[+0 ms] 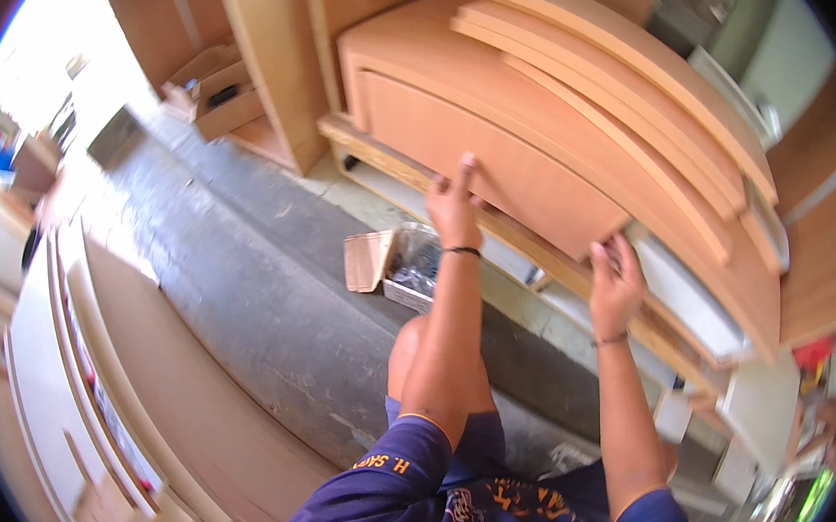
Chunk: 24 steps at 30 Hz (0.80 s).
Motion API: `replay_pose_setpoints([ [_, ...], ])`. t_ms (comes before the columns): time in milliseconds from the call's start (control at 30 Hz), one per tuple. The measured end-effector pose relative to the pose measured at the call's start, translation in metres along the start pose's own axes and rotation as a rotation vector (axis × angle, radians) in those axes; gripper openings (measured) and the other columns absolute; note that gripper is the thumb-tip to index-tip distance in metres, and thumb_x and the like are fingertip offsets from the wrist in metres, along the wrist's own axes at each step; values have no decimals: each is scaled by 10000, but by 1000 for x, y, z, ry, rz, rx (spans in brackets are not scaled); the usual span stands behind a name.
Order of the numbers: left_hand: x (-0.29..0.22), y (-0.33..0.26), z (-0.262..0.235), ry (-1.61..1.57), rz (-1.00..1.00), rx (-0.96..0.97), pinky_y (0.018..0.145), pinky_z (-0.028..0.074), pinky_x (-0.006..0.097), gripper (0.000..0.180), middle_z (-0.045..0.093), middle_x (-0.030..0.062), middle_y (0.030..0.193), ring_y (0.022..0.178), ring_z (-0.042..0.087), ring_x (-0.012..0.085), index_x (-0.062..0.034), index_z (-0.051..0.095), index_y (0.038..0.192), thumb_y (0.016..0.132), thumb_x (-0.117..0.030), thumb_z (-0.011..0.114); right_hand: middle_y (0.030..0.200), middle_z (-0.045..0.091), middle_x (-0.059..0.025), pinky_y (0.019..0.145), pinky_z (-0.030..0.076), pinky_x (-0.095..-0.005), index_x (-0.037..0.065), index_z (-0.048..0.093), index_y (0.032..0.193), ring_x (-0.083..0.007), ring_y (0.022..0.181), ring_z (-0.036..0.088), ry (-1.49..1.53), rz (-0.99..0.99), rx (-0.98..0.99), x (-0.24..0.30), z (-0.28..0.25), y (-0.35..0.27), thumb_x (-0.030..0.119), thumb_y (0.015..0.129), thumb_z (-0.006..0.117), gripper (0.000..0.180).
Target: The person aligns and slides wooden panels into slots on a cabinet frame by hand, then stacks additional wooden shelves on top of the cabinet.
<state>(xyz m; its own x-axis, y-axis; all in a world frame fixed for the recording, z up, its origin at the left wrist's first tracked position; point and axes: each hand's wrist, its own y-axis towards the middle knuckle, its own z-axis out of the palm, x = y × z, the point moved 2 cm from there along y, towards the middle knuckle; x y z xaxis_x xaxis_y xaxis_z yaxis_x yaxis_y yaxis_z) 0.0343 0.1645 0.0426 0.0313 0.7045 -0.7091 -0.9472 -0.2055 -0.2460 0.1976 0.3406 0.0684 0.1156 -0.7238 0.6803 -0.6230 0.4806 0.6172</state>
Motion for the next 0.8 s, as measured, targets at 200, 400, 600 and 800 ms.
replay_pose_setpoints([
  [200, -3, 4, -11, 69, 2, 31, 572, 448, 242, 463, 574, -5, 795, 700, 535, 80, -5, 589, 987, 732, -313, 823, 947, 669, -108, 669, 540, -265, -69, 616, 1099, -157, 824, 634, 160, 77, 36, 5, 0, 8, 92, 896, 639, 260],
  [400, -16, -3, -11, 90, -7, 66, 618, 494, 258, 504, 635, 25, 867, 768, 602, 94, 26, 586, 1044, 740, -306, 812, 958, 666, -100, 670, 535, -257, -61, 621, 1092, -133, 796, 627, 48, 86, 35, 12, -4, 13, 89, 903, 629, 241],
  [600, 2, 10, -8, -4, 99, 42, 588, 496, 230, 541, 647, 51, 852, 684, 606, 108, 40, 558, 1047, 696, -245, 855, 942, 673, -95, 703, 539, -260, -58, 630, 1076, -137, 815, 637, 96, 136, 28, 19, -2, 12, 110, 910, 630, 236],
  [800, 6, 20, -13, -26, 48, 20, 466, 460, 222, 678, 504, 18, 823, 610, 519, 92, 51, 487, 1091, 650, -273, 888, 946, 682, -107, 699, 544, -266, -54, 622, 1102, -144, 823, 649, 60, 37, 58, 9, -1, 12, 85, 871, 658, 271],
])
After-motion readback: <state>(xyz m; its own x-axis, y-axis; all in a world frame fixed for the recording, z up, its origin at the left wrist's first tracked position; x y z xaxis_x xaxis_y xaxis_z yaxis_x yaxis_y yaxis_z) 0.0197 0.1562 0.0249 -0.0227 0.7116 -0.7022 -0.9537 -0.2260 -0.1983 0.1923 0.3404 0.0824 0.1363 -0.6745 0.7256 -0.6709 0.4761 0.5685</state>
